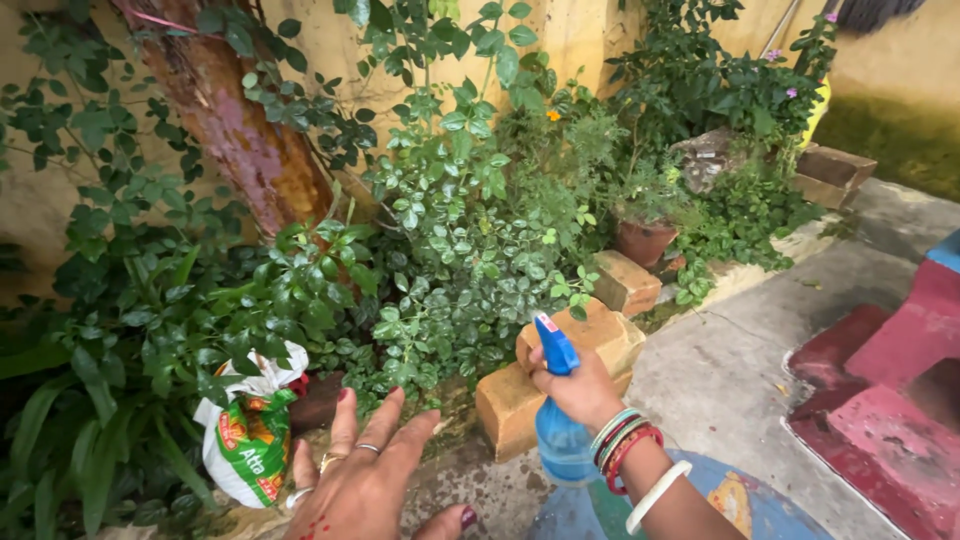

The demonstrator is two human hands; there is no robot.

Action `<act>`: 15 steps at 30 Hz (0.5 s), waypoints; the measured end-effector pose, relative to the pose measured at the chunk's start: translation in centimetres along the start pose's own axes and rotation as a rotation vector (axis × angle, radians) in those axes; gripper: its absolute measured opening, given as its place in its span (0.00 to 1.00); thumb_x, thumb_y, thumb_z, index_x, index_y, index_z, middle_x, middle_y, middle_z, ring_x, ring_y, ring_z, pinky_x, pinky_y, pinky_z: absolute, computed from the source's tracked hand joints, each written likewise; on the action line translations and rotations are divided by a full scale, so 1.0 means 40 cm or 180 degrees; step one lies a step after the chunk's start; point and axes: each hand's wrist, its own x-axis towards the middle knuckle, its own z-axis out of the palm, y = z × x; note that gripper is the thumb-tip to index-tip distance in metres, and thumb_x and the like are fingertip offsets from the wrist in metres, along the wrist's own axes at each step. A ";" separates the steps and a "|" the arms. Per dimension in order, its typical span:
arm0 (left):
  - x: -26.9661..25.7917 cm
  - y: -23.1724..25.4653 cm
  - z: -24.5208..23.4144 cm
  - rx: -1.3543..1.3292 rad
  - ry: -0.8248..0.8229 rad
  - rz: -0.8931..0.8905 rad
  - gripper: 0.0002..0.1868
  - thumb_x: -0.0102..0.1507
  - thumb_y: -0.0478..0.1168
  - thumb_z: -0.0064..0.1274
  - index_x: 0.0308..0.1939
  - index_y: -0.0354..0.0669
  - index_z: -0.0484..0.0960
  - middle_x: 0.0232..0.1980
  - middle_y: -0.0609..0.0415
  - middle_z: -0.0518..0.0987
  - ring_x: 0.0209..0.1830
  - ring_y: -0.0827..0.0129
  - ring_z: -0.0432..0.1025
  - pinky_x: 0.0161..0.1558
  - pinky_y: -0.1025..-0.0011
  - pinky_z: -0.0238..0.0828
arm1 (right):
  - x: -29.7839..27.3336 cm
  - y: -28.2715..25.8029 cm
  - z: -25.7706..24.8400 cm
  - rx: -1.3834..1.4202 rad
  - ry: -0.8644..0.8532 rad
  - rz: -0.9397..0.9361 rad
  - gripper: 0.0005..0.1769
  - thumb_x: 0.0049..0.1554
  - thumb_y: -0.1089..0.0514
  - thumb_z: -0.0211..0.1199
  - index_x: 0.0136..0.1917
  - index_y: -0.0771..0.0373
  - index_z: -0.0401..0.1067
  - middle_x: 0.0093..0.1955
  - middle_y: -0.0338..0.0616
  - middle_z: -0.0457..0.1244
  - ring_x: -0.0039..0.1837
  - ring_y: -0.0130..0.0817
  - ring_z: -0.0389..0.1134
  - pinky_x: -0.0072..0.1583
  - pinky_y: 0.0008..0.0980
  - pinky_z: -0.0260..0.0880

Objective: Spray water on the leaves of garden plants using a spray bottle.

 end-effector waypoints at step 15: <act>-0.010 -0.048 0.027 -0.0192 0.0396 -0.0059 0.53 0.53 0.68 0.67 0.78 0.72 0.57 0.85 0.59 0.42 0.82 0.47 0.26 0.69 0.31 0.25 | -0.015 -0.010 0.048 -0.0287 -0.0584 -0.0039 0.12 0.47 0.62 0.70 0.46 0.61 0.76 0.40 0.36 0.70 0.44 0.25 0.71 0.51 0.30 0.73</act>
